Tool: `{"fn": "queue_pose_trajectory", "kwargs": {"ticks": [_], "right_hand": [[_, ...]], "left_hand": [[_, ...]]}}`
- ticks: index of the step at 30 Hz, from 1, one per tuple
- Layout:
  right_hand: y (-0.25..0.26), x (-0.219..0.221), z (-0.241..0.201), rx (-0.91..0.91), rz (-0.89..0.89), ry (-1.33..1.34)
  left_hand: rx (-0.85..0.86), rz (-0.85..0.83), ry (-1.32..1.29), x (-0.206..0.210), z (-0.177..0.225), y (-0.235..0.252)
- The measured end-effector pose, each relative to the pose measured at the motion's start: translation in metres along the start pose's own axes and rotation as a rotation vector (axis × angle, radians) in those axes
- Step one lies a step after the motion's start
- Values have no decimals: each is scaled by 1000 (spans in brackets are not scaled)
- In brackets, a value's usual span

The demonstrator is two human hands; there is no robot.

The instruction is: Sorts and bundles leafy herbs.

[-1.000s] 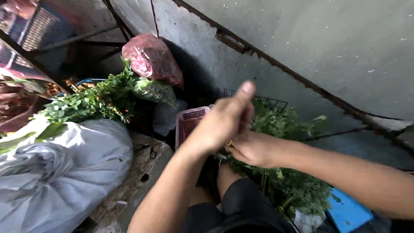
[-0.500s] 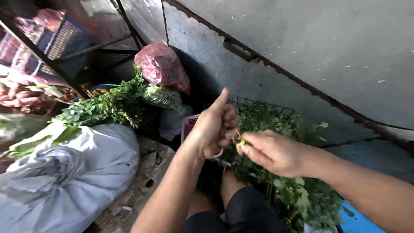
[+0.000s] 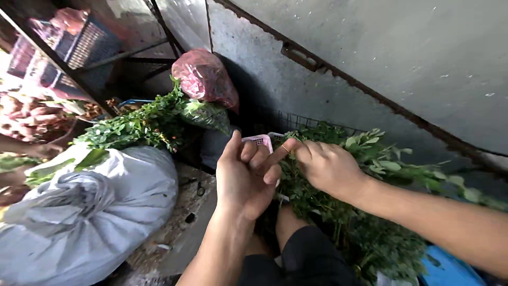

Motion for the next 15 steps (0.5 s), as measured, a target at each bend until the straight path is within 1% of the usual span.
{"fn": "queue_pose_trajectory", "kwargs": {"ticks": [2, 3, 4, 6, 7, 8, 9, 10, 11, 12, 13, 14, 15], "right_hand": [[-4, 11, -2, -37, -74, -40], [-5, 15, -4, -30, -146, -37], [-5, 18, -6, 8, -287, -47], [-3, 19, -8, 160, -638, -28], [-3, 15, -8, 230, -738, 37], [-2, 11, -6, 249, -734, 125], [-3, 8, -4, 221, -643, 201], [-4, 4, -2, 200, -540, 259], [-5, 2, -2, 196, -472, 288], [-7, 3, -4, 211, -472, 295], [-9, 5, -7, 218, -484, 284], [-12, 5, -12, 189, -455, 264], [-15, 6, -18, 124, -388, 231]], "left_hand": [[77, -63, 328, -4, -8, 8], [135, -147, 537, -3, -15, 10], [222, -266, 743, 1, -21, 8], [495, -525, 1112, 14, -29, -5], [653, -639, 1195, 18, -31, -14], [782, -726, 1210, 20, -32, -23], [867, -778, 1176, 19, -32, -30], [898, -795, 1095, 16, -30, -36], [877, -785, 983, 13, -26, -38], [813, -758, 867, 12, -20, -38], [720, -718, 777, 11, -13, -35], [603, -665, 732, 10, -7, -31], [476, -597, 717, 8, -2, -25]]}}
Point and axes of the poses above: each hand's wrist, its own y-axis towards the middle knuckle, its own x-axis out of the palm, z = x × y, the point moved 7 cm from there along y, towards the middle knuckle, and after that the axes turned 12 degrees about x, right-handed, at the moved point
